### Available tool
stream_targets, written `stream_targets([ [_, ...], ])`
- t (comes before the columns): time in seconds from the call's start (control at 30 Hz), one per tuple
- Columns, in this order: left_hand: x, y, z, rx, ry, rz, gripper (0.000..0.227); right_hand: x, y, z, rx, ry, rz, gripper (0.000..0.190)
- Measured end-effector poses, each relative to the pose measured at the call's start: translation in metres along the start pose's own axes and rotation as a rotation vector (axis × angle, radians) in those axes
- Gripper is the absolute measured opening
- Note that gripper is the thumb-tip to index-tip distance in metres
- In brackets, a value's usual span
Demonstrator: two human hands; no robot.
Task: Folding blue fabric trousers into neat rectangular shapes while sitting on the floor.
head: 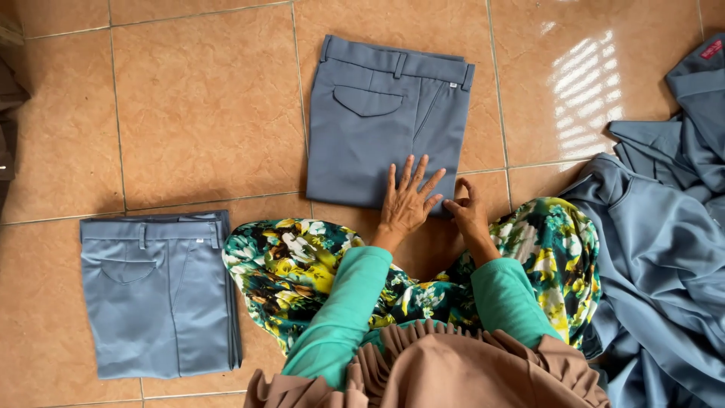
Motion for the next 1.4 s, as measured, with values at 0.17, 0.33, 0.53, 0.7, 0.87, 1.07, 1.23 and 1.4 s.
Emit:
stream_targets([
  [0.17,-0.058,0.001,-0.012,0.093,0.121,-0.085,0.056,0.005,-0.003,0.000,-0.016,0.000,-0.059,0.081],
  [0.33,-0.156,0.043,0.004,0.032,0.466,-0.229,0.053,0.002,-0.006,0.001,-0.028,-0.029,-0.182,0.078],
  [0.53,-0.181,0.065,0.047,0.309,0.928,-0.166,0.069,-0.003,-0.009,0.004,-0.066,-0.109,-0.340,0.066],
  [0.7,-0.048,0.068,0.073,0.152,1.038,0.936,0.050,0.000,-0.008,0.011,-0.178,-0.213,-0.480,0.051],
  [0.87,0.011,-0.009,0.087,0.011,1.342,1.801,0.087,-0.014,-0.019,0.050,-0.241,-0.315,-0.579,0.029],
  [1.07,-0.012,-0.043,0.100,0.754,1.453,2.034,0.061,-0.017,-0.032,0.069,-0.210,-0.381,-0.584,0.028],
  [1.23,0.001,0.011,0.116,0.794,1.397,1.943,0.063,-0.037,-0.028,0.019,-0.176,-0.352,-0.442,0.039],
  [1.4,0.017,0.063,0.139,0.699,1.225,1.939,0.067,-0.021,-0.006,-0.092,-0.086,-0.370,-0.605,0.088],
])
Point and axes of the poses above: each hand's wrist, its own z-axis away from the middle knuckle, its own y-axis out of the back of the hand, x = y × z, the point moved 5 cm from there along -z, towards the middle knuckle, and after that the axes turned 9 degrees about z, right-handed, at the moved point
